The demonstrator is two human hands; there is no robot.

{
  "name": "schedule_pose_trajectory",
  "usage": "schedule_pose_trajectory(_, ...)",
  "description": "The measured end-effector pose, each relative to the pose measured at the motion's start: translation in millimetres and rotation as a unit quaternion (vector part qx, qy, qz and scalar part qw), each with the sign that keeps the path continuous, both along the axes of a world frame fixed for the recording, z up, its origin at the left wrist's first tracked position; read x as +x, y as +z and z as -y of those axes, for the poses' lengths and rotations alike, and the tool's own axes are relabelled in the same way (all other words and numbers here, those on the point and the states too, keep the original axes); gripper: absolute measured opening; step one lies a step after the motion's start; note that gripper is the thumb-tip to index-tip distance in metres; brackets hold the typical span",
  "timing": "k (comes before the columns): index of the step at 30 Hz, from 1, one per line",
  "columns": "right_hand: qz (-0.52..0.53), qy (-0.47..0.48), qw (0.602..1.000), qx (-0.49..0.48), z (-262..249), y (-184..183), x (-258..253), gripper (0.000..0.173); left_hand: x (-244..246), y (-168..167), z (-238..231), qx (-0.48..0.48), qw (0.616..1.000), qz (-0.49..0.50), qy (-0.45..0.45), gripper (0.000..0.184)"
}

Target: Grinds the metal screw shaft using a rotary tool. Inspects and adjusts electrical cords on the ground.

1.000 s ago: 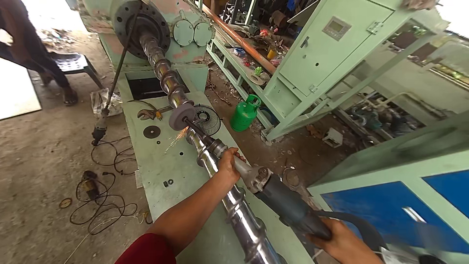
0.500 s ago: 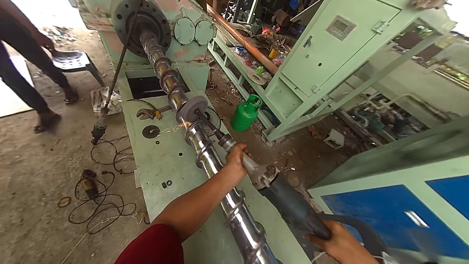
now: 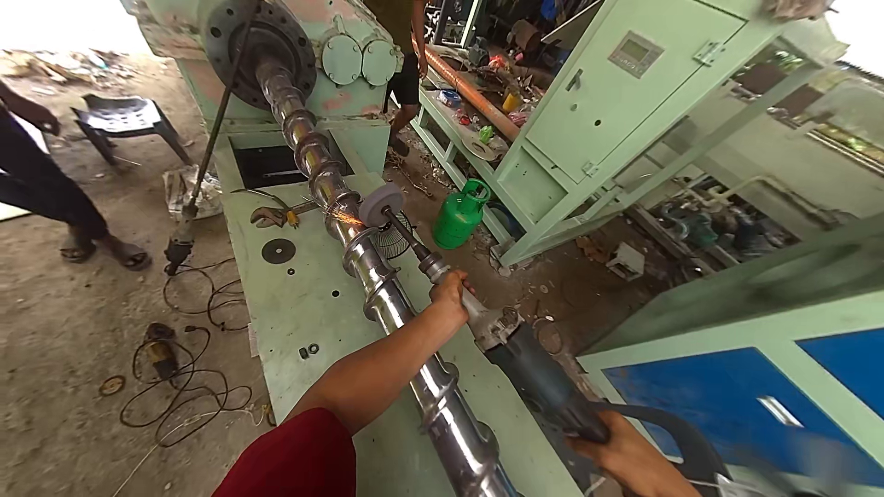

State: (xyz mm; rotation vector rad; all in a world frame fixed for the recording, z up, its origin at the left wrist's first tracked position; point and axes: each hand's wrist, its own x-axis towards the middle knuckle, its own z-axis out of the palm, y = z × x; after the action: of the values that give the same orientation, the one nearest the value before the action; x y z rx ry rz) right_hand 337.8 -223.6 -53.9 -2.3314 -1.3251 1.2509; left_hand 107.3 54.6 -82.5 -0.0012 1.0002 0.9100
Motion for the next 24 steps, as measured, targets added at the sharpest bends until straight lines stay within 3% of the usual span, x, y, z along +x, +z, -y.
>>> schedule_pose_trajectory(14,0.108,0.082,0.991,0.006,14.5,51.9,-26.7,0.036,-36.3,24.4,35.2,0.017,0.998,0.053,0.031,0.009)
schedule_pose_trajectory(24,0.154,0.121,0.981,-0.003,15.6,66.2,-37.6,0.039,-55.8,29.3,54.1,0.022,0.996,0.067,0.047,0.008)
